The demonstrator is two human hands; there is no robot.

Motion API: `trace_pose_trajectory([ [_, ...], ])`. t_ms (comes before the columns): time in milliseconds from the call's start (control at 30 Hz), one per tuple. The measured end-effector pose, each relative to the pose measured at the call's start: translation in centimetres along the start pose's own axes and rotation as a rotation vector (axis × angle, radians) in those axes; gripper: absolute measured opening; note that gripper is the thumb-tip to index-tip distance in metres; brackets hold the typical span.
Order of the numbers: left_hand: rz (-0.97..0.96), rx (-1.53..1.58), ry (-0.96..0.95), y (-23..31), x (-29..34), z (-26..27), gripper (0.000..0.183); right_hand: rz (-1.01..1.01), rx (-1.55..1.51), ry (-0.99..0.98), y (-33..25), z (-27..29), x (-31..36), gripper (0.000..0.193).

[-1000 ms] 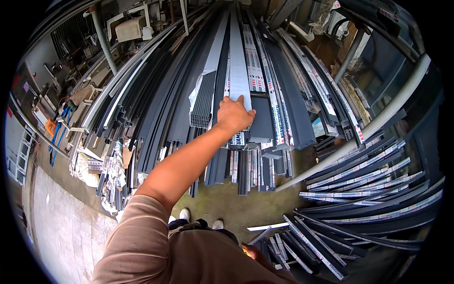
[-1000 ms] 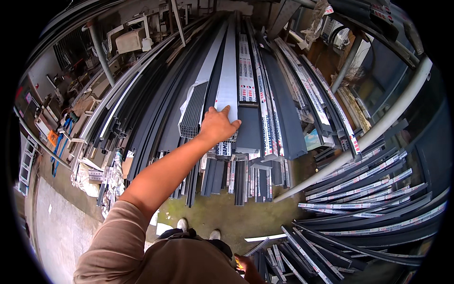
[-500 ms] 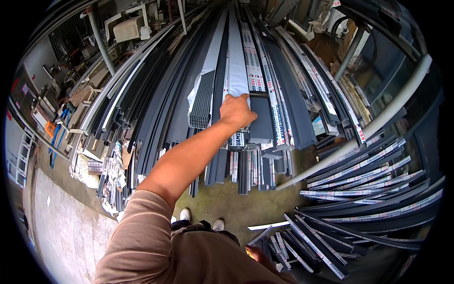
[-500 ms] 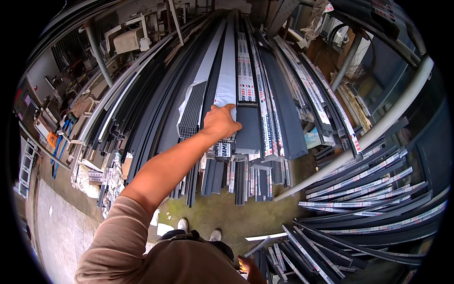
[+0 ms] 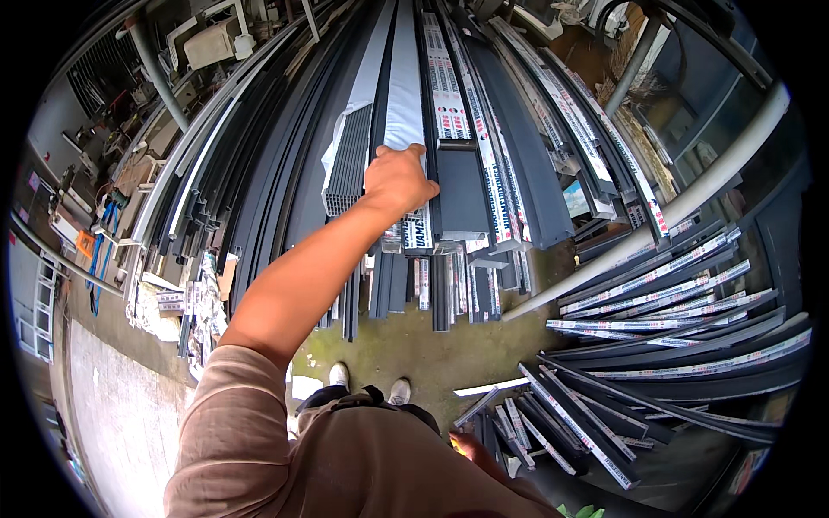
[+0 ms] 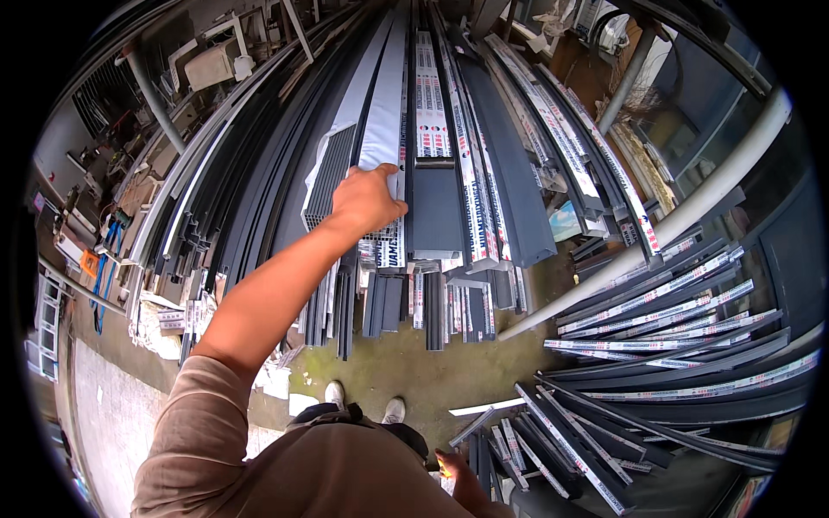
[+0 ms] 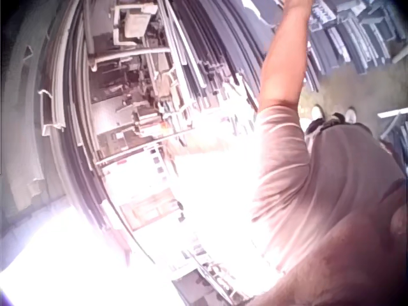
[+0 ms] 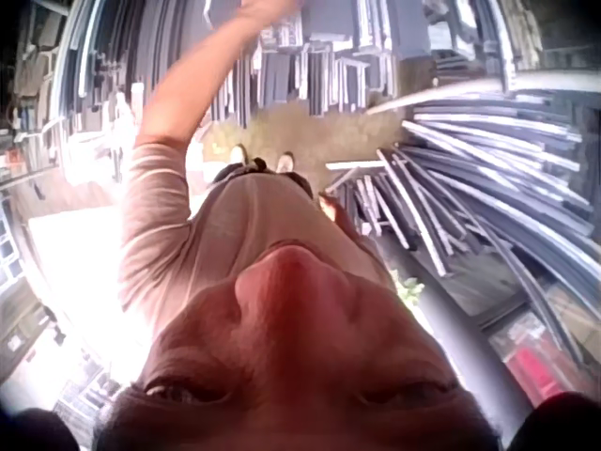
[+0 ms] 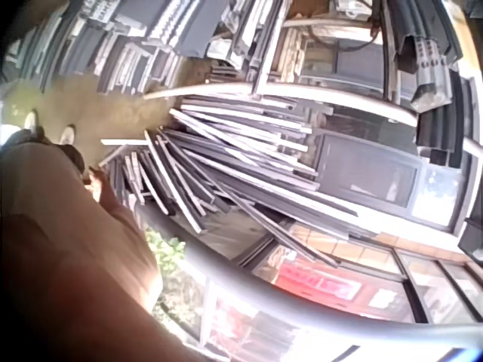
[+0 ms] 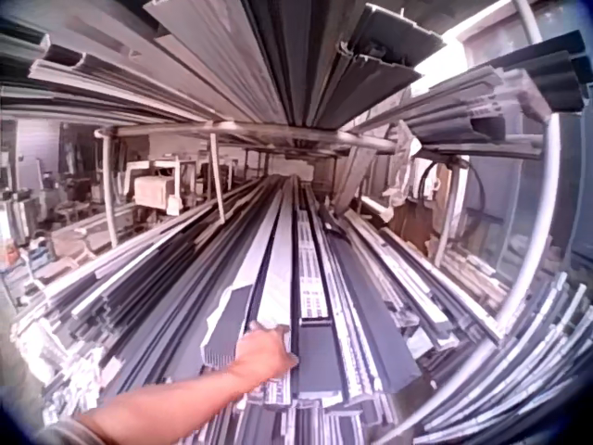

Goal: The person uses a tape measure to check the dimensions of a large metal frame on stands and marks it with a pen. They then walk to a storage rack, inspect several metal profiles, and select one to measure with the tape measure.

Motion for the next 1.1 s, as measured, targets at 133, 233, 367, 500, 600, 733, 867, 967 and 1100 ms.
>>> trace_pose_trajectory([
  [133, -0.061, -0.045, 0.024, 2.1, 0.8, -0.2, 0.067, 0.038, 0.012, -0.080, -0.7, 0.5, -0.1, 0.034],
  [233, -0.143, -0.084, 0.045, 3.3, 1.5, 0.2, 0.069, 0.036, 0.026, -0.037, -3.1, 0.2, 0.5, 0.037],
  [367, -0.313, 0.061, 0.116, 3.9, 0.9, -1.1, 0.084, 0.017, 0.118, 0.097, -5.8, -0.3, 0.6, 0.049],
  [500, -0.246, 0.136, 0.096, 2.8, 0.5, -1.4, 0.086, 0.048, 0.112, 0.102, -8.4, -2.0, 4.0, 0.048],
  [600, -0.198, 0.196, 0.071, 1.1, 0.3, -1.7, 0.086, 0.063, 0.093, 0.107, -8.4, -2.7, 5.1, 0.049],
  [733, -0.298, 0.299, 0.087, -0.4, -1.0, -3.1, 0.086, 0.024, 0.053, 0.050, -5.2, -2.0, 2.2, 0.049],
  [867, -0.252, 0.287, 0.083, 0.3, 0.0, -2.0, 0.088, 0.033, 0.058, -0.060, 0.1, 1.1, -5.2, 0.048],
  [967, -0.249, 0.300, 0.134, 0.4, 2.1, -2.1, 0.087, 0.196, 0.224, -0.099, -0.3, 0.3, -1.1, 0.046],
  [1100, -0.481, 0.355, 0.334, 1.7, 8.5, -2.1, 0.070, 0.285, 0.311, -0.063, 0.1, 0.2, 0.8, 0.043],
])
Point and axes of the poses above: each hand's wrist, its own x-axis away from the middle knuckle, its own z-axis out of the back of the hand, y = z × x, the point moved 1 cm from there along -x, towards the middle knuckle, and after that the axes turned 6 degrees about -z, right-handed, at the moved point
